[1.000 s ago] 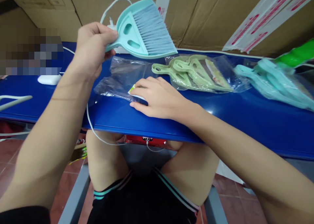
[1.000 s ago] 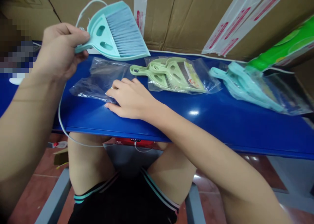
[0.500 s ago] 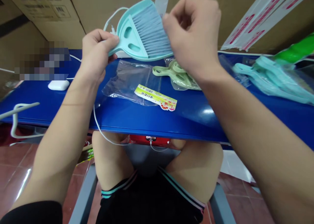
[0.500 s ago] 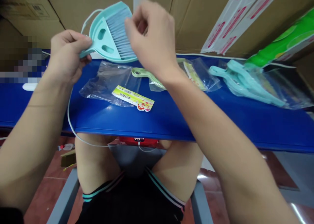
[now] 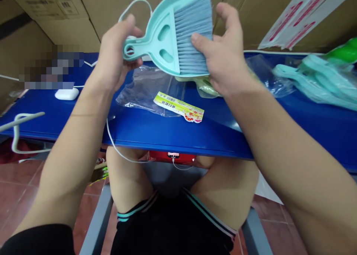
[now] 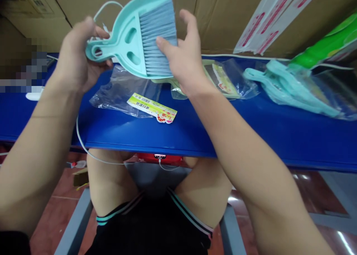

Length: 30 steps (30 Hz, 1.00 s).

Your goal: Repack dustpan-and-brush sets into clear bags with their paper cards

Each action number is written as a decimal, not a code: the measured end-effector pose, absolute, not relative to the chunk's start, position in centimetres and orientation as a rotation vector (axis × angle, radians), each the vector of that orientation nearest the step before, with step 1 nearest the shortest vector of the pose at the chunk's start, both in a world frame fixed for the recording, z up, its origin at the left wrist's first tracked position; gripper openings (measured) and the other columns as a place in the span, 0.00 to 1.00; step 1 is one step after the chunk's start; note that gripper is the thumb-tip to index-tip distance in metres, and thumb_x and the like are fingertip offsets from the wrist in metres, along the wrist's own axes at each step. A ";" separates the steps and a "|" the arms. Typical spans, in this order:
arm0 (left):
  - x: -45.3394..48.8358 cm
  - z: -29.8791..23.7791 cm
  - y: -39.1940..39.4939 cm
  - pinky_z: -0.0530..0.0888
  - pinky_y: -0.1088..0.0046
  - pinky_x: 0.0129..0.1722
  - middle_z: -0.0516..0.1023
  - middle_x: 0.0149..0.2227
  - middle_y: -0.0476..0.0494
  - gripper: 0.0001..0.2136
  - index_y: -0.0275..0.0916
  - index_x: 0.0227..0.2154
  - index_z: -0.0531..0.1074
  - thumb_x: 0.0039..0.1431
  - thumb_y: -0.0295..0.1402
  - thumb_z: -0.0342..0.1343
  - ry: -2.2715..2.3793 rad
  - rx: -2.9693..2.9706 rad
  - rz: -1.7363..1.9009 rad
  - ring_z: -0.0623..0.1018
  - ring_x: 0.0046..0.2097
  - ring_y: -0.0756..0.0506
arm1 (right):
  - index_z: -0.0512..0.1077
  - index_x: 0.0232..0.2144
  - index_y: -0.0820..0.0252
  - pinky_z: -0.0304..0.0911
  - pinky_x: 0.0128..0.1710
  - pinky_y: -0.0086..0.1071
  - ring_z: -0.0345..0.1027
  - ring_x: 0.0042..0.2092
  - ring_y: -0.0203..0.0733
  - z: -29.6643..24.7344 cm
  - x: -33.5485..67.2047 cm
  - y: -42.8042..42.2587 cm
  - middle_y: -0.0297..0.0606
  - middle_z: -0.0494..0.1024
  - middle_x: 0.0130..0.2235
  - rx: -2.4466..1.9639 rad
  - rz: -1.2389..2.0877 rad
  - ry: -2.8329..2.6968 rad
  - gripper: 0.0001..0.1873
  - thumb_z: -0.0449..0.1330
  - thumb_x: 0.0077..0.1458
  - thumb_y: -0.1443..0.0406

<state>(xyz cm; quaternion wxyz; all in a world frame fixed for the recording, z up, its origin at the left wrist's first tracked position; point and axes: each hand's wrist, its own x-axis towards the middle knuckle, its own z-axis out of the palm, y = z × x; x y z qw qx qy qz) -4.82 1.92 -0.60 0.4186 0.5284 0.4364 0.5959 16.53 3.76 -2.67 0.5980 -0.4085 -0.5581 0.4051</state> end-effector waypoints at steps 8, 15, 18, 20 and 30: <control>-5.0 -0.2 1.8 0.79 0.69 0.32 0.75 0.33 0.43 0.27 0.38 0.40 0.70 0.79 0.48 0.30 1.316 1.257 1.312 0.79 0.28 0.47 | 0.58 0.56 0.57 0.78 0.57 0.40 0.79 0.50 0.35 -0.9 17.4 3.9 0.44 0.76 0.62 -0.951 1.012 -1.061 0.21 0.53 0.63 0.74; -5.3 -2.2 2.3 0.79 0.71 0.33 0.78 0.29 0.40 0.08 0.33 0.40 0.77 0.70 0.35 0.61 1.484 1.409 0.946 0.79 0.26 0.47 | 0.59 0.58 0.58 0.76 0.62 0.37 0.77 0.55 0.33 0.2 16.3 2.5 0.43 0.72 0.66 -0.940 1.013 -0.983 0.23 0.49 0.64 0.78; -5.2 -2.4 2.1 0.78 0.74 0.31 0.78 0.30 0.40 0.07 0.35 0.39 0.77 0.70 0.34 0.61 1.548 1.468 0.859 0.76 0.25 0.49 | 0.57 0.61 0.60 0.76 0.61 0.34 0.77 0.51 0.31 0.2 16.2 2.1 0.44 0.72 0.66 -0.931 1.003 -1.001 0.25 0.51 0.65 0.78; -5.2 -2.3 1.9 0.79 0.72 0.33 0.79 0.31 0.39 0.07 0.35 0.39 0.77 0.70 0.34 0.60 1.575 1.451 0.836 0.77 0.27 0.48 | 0.56 0.61 0.60 0.75 0.60 0.32 0.77 0.49 0.30 0.0 16.2 2.1 0.45 0.73 0.64 -0.926 0.998 -1.016 0.25 0.51 0.66 0.78; -5.2 -0.3 1.6 0.74 0.71 0.29 0.77 0.31 0.43 0.15 0.39 0.40 0.74 0.73 0.38 0.43 1.407 1.294 1.246 0.73 0.24 0.48 | 0.58 0.56 0.59 0.74 0.62 0.28 0.74 0.53 0.28 -0.8 16.7 2.7 0.42 0.72 0.64 -0.866 0.955 -1.138 0.20 0.53 0.66 0.79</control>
